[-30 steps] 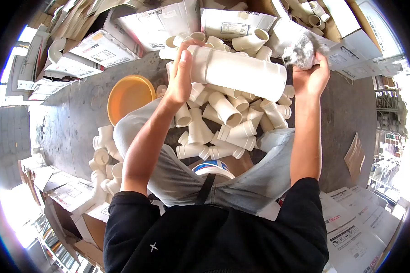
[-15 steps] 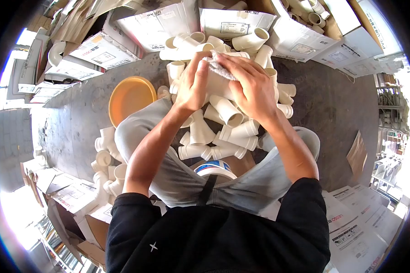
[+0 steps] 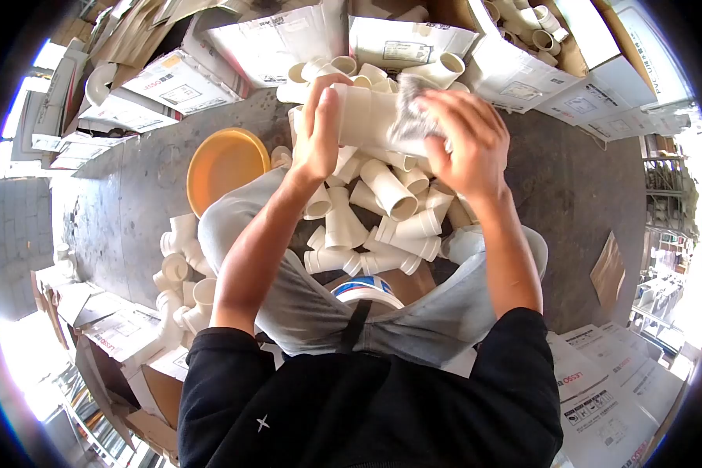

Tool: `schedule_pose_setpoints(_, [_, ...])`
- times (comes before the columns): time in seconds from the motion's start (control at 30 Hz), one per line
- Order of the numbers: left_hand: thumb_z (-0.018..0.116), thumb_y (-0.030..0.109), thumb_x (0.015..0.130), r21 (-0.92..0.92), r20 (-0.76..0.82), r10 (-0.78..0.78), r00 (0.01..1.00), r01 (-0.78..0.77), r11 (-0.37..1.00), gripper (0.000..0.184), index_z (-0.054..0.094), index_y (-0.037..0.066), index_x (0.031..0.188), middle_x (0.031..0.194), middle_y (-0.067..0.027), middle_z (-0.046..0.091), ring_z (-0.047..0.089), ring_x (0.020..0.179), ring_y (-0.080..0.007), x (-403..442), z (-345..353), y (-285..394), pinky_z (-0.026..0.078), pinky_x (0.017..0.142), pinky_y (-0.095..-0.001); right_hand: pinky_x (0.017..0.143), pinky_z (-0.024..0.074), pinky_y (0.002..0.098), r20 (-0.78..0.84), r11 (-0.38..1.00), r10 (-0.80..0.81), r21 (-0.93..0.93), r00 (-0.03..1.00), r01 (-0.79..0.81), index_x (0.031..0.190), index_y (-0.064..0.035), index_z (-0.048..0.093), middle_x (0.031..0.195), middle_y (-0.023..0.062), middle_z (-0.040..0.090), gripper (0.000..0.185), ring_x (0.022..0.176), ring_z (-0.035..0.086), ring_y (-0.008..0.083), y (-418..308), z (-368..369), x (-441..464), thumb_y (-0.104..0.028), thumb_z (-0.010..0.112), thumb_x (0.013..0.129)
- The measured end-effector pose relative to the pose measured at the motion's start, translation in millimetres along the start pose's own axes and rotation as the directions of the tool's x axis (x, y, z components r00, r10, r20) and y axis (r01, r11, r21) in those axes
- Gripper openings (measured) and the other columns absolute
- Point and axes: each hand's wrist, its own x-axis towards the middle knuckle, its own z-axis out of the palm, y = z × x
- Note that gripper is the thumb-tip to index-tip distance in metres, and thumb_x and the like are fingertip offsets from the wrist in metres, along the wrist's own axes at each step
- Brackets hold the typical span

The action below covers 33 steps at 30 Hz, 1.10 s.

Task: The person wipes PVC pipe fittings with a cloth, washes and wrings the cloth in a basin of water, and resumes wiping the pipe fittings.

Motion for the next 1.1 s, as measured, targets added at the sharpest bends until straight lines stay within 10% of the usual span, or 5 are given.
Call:
schedule_pose_setpoints(0.4, [0.082,0.048,0.082,0.466,0.164,0.384,0.909,-0.415,0.782,0.08,0.05,0.001,0.139,0.12,-0.0197,0.067,0.071,0.103,-0.0388,-13.5,23.8,3.5,0.059,0.082,-0.0427,0.084,0.057,0.0443,0.394,0.542,0.585,0.46,0.709,-0.703,0.12,-0.003,0.069,0.097,0.0242,0.073,0.032,0.09,0.072,0.0407,-19.3,31.4,-23.1,-0.01,0.055,0.093])
schedule_pose_setpoints(0.5, [0.086,0.048,0.079,0.495,0.083,0.435,0.896,-0.416,0.763,0.092,0.042,-0.004,0.141,0.12,-0.0251,0.066,0.072,0.102,-0.0412,-14.7,26.5,-13.6,0.06,0.082,-0.044,0.089,0.0555,0.0421,0.272,0.393,0.557,0.746,0.785,-0.537,0.127,-0.0043,0.066,0.12,0.0205,0.071,0.037,0.1,0.07,0.039,-35.3,33.1,-24.5,0.0,0.053,0.093])
schedule_pose_setpoints(0.63, [0.087,0.039,0.078,0.362,0.04,0.519,0.854,-0.496,0.789,0.086,0.035,-0.005,0.132,0.112,-0.0277,0.064,0.072,0.093,-0.0426,-12.7,20.3,-25.2,0.059,0.08,-0.0452,0.093,0.0553,0.0427,0.045,0.852,0.121,0.509,0.992,-0.127,0.125,-0.0035,0.065,0.128,0.0165,0.069,0.04,0.11,0.068,0.0354,-28.7,21.2,-13.2,0.006,0.053,0.088])
schedule_pose_setpoints(0.83, [0.056,0.028,0.103,-0.12,-0.232,0.194,0.953,-0.227,0.967,0.043,0.029,0.005,0.128,0.109,-0.0148,0.06,0.054,0.091,-0.0134,-3.5,12.8,-17.3,0.044,0.084,-0.0273,0.074,0.0574,0.0392,0.176,0.818,0.497,0.234,0.85,-0.526,0.112,-0.0039,0.072,0.094,0.0154,0.074,0.029,0.081,0.073,0.0267,9.3,25.1,-25.5,-0.012,0.055,0.089])
schedule_pose_setpoints(1.1, [0.056,0.061,0.095,-0.529,-0.342,-0.351,0.872,0.13,0.839,0.054,0.054,0.015,0.125,0.103,-0.0046,0.065,0.064,0.089,-0.018,21.9,1.8,-17.7,0.046,0.064,-0.0316,0.079,0.0472,0.0273,0.364,0.004,0.887,0.611,0.285,-0.791,0.102,-0.002,0.068,0.091,0.003,0.066,0.021,0.082,0.059,0.013,67.0,20.0,-40.5,-0.019,0.056,0.096])
